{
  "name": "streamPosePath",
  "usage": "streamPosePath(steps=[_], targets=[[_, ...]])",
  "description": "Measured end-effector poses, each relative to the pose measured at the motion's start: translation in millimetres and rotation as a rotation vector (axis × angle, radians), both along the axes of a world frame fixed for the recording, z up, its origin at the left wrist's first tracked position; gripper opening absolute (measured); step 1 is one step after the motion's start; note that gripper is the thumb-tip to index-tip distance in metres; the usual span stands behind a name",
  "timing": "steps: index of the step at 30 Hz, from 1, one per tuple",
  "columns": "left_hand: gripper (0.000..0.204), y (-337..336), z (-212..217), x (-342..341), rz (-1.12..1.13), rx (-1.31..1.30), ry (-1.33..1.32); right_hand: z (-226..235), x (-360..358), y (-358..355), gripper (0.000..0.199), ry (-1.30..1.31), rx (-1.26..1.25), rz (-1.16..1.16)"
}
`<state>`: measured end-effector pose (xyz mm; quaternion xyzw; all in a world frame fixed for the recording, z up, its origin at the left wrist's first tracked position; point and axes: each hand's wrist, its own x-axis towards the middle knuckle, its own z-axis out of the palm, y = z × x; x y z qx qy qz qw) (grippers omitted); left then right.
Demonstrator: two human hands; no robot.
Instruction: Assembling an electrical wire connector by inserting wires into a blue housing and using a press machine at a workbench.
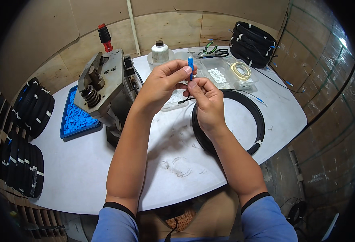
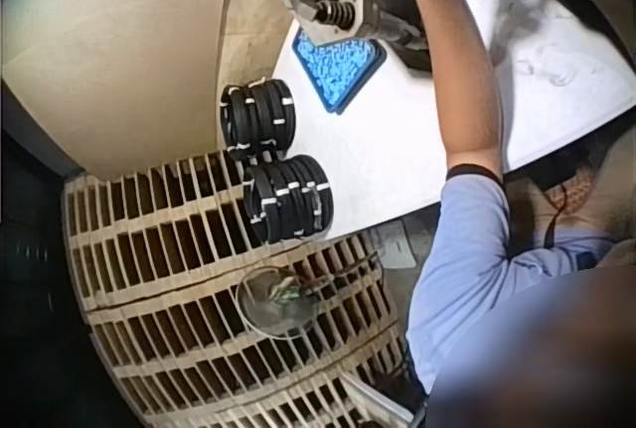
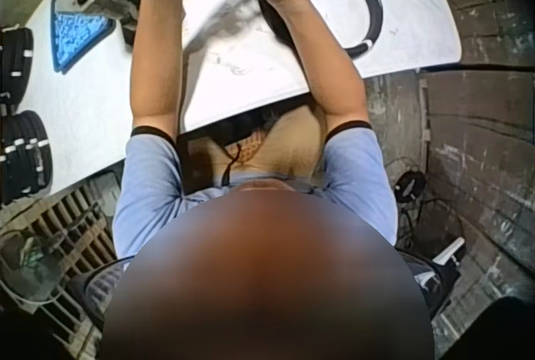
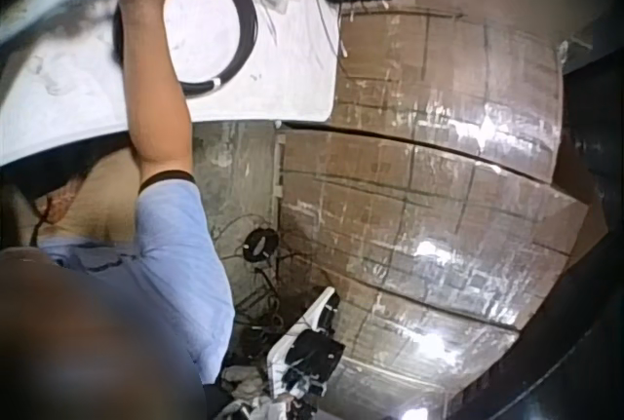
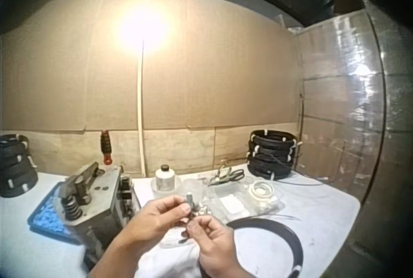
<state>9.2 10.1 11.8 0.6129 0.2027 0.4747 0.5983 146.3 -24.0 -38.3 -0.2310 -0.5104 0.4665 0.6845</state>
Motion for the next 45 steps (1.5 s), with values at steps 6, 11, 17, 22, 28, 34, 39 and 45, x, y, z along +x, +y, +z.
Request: streamPosePath(steps=[6,11,17,22,28,34,39,45], targets=[[0.023,0,-1,-1,0.004,0.019,0.01,-2,-1,2,0.013,-0.002,-0.005,0.003],[0.02,1,-1,-1,-0.002,0.035,0.018,-1,0,0,0.013,-0.005,-0.005,-0.007],[0.021,0,1,-3,0.02,0.049,0.043,-1,-1,-1,0.014,-0.01,-0.002,-0.023],[0.021,1,1,-3,0.006,0.025,0.04,1,-1,-2,0.014,-0.005,-0.008,-0.029],[0.02,2,-1,-4,0.045,0.04,0.006,2,-3,-3,0.014,-0.011,-0.021,-0.038],[0.018,2,-1,0,0.052,0.056,0.026,2,0,-2,0.016,-0.006,-0.018,-0.024],[0.019,5,-4,1,0.156,0.106,-0.004,-1,-1,-1,0.012,0.001,-0.038,-0.097],[0.021,-4,2,8,0.261,0.161,-0.013,2,-2,-3,0.007,-0.05,0.005,-0.216]])
